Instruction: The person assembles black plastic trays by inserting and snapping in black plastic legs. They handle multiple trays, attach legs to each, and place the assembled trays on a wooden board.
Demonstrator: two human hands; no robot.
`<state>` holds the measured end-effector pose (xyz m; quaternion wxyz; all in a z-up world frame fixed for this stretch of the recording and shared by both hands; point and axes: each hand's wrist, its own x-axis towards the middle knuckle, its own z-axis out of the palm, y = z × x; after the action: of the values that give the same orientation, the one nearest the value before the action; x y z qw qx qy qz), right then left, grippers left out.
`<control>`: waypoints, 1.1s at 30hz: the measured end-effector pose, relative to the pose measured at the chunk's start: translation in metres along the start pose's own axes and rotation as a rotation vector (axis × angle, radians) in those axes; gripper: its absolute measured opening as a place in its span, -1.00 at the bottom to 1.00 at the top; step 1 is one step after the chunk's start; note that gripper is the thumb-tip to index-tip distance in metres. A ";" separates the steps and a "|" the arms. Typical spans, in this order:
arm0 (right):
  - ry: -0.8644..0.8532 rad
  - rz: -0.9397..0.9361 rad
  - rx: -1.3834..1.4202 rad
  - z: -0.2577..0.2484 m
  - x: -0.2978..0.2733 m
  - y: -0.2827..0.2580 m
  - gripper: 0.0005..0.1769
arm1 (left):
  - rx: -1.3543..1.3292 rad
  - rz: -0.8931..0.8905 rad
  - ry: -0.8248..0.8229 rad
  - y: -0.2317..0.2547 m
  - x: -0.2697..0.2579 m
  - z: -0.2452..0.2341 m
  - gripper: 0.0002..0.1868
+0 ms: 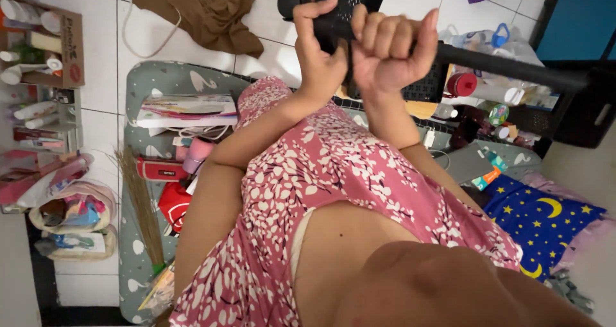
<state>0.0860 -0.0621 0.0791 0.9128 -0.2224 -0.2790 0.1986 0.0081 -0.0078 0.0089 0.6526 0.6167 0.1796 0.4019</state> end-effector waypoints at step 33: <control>-0.626 0.055 -0.162 -0.027 0.035 0.005 -0.36 | -0.028 -0.040 -0.084 -0.025 0.001 -0.014 -0.30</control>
<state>0.1276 -0.0493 0.0712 0.7564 -0.2299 -0.5548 0.2593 0.0067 0.0042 -0.0173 0.6760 0.6202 0.1589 0.3649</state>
